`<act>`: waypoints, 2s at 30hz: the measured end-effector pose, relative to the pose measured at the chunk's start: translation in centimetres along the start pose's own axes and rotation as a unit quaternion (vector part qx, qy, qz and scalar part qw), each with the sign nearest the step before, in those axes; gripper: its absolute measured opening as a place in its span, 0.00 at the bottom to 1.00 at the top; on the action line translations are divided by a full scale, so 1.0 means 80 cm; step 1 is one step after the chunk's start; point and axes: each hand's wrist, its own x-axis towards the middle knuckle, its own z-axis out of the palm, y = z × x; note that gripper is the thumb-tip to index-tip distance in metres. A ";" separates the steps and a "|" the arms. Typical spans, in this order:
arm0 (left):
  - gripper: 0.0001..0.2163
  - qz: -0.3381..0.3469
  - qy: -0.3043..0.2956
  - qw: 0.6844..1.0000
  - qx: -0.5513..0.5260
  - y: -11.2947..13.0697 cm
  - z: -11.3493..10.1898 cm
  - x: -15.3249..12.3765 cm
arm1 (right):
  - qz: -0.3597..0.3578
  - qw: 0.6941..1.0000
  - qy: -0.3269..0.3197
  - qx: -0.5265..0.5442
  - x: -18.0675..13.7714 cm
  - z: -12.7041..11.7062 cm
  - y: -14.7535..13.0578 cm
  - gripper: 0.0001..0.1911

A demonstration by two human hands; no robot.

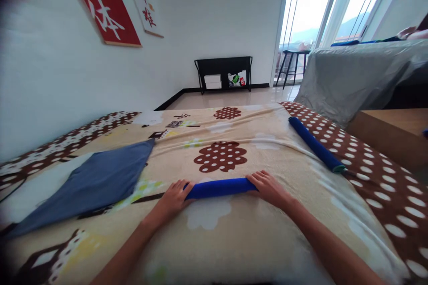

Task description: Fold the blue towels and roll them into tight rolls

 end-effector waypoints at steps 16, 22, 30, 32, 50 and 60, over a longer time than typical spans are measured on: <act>0.31 -0.143 -0.066 0.928 -0.339 0.213 0.053 -0.033 | -0.127 0.992 -0.010 0.020 0.055 -0.314 -0.181 0.21; 0.22 -0.149 -0.078 0.927 -0.335 0.224 0.063 -0.029 | -0.116 0.991 -0.044 -0.042 0.047 -0.308 -0.199 0.17; 0.26 -0.105 -0.063 0.944 -0.306 0.217 0.049 -0.020 | -0.127 0.991 -0.027 -0.012 0.037 -0.314 -0.185 0.17; 0.26 -0.081 -0.056 0.948 -0.302 0.223 0.047 -0.011 | -0.126 0.992 -0.008 -0.016 0.031 -0.324 -0.176 0.17; 0.47 0.078 -0.105 0.956 -0.262 0.313 0.074 0.052 | 0.100 0.975 -0.008 -0.198 -0.060 -0.374 -0.048 0.32; 0.48 0.116 -0.039 0.981 -0.152 0.191 0.053 -0.012 | 0.216 0.954 -0.082 -0.190 0.004 -0.382 0.067 0.39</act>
